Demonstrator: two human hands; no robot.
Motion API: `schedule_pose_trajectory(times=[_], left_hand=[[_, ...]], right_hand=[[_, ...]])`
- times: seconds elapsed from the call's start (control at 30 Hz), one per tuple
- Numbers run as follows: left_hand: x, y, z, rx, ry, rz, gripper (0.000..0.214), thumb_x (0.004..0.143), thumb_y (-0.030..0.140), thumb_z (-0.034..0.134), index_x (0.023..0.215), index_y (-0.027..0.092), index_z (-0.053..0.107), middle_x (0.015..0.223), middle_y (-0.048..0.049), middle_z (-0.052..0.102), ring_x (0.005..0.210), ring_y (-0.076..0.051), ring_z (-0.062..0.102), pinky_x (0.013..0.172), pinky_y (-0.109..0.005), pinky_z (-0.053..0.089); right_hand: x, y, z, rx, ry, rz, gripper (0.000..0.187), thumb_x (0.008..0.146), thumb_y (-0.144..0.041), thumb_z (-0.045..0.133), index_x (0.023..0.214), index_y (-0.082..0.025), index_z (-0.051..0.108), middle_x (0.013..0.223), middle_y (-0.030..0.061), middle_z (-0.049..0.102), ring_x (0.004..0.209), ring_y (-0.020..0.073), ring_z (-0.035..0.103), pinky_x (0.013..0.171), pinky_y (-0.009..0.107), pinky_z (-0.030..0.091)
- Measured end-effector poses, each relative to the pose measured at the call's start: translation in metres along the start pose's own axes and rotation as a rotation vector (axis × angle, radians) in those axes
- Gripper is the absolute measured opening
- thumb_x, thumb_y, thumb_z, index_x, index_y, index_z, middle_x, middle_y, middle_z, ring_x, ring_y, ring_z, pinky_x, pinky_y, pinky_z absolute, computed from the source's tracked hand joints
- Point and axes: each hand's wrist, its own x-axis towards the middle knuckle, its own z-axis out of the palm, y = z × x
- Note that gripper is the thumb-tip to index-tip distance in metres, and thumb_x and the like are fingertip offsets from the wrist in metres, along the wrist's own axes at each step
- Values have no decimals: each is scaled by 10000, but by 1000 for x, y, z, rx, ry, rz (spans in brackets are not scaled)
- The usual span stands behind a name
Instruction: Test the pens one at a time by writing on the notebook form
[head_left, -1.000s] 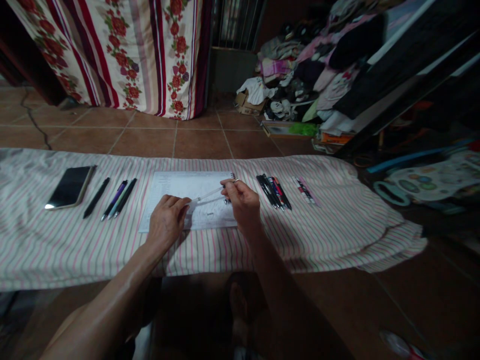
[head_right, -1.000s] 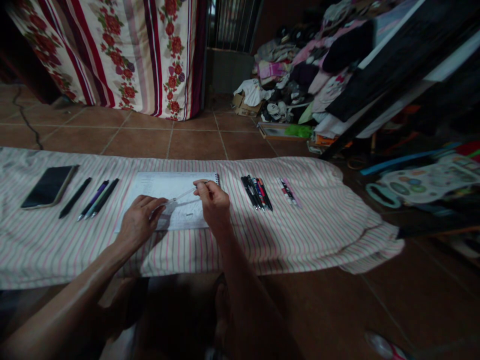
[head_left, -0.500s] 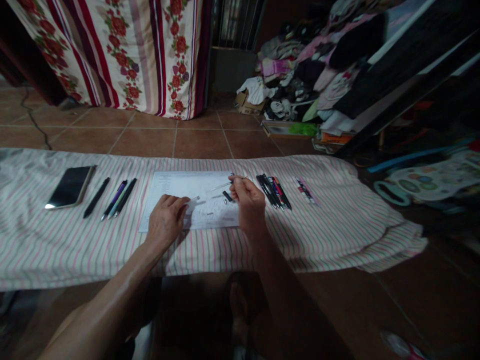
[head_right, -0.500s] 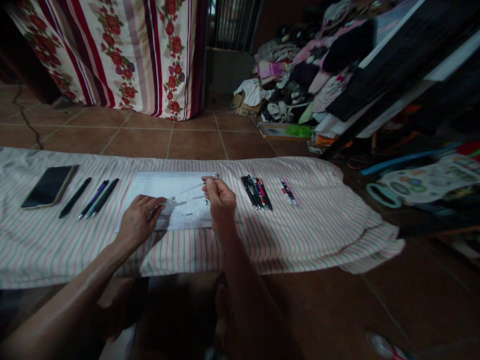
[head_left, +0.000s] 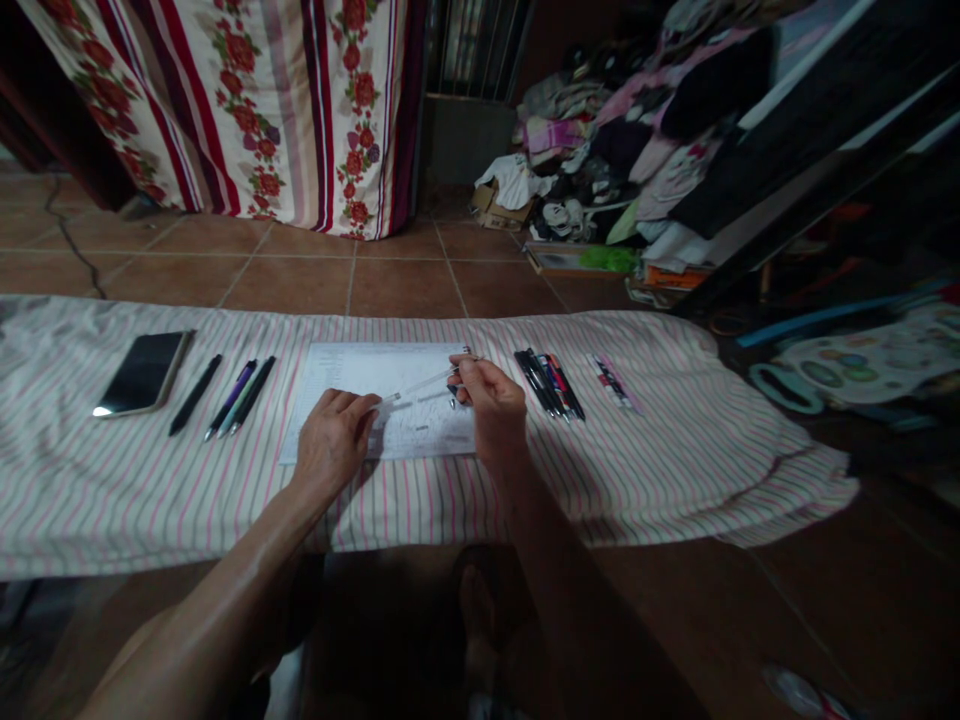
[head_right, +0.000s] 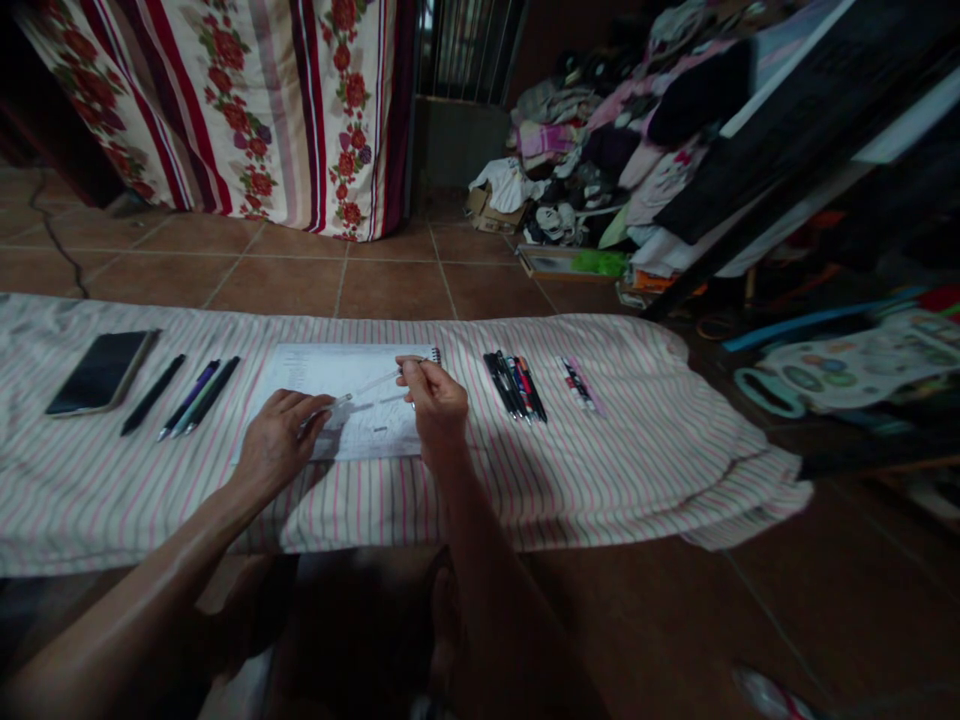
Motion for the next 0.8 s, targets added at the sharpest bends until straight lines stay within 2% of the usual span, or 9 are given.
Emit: schedule_pose_trajectory(times=[0.23,0.43,0.8], left_hand=[[0,1,0,8,0,2,259,887,259,427,1010,192,645,867,-83,662,837,-233,534,739,-371,468],[1,4,-1,8,-17,7,263,895,261,418,1003,183,645,852,-83,654,831,-242,513,742,-369,462],[0,3,0,20,-19,22,258,896,260,422,998,179,644,838,-83,649,822,-241,511,733,-359,456]], right_hand=[[-1,1,1,-14,-5,-3,235,743,-407,601,770,-188,683,751,27,676,645,122,604,518,223,441],[-1,1,3,-29,-23,-12,208,756,-383,589,766,-196,680,807,29,685,658,116,609,525,221,447],[-2,1,4,-18,-25,-14,192,756,-366,597,765,-193,682,787,23,682,653,118,610,531,230,451]])
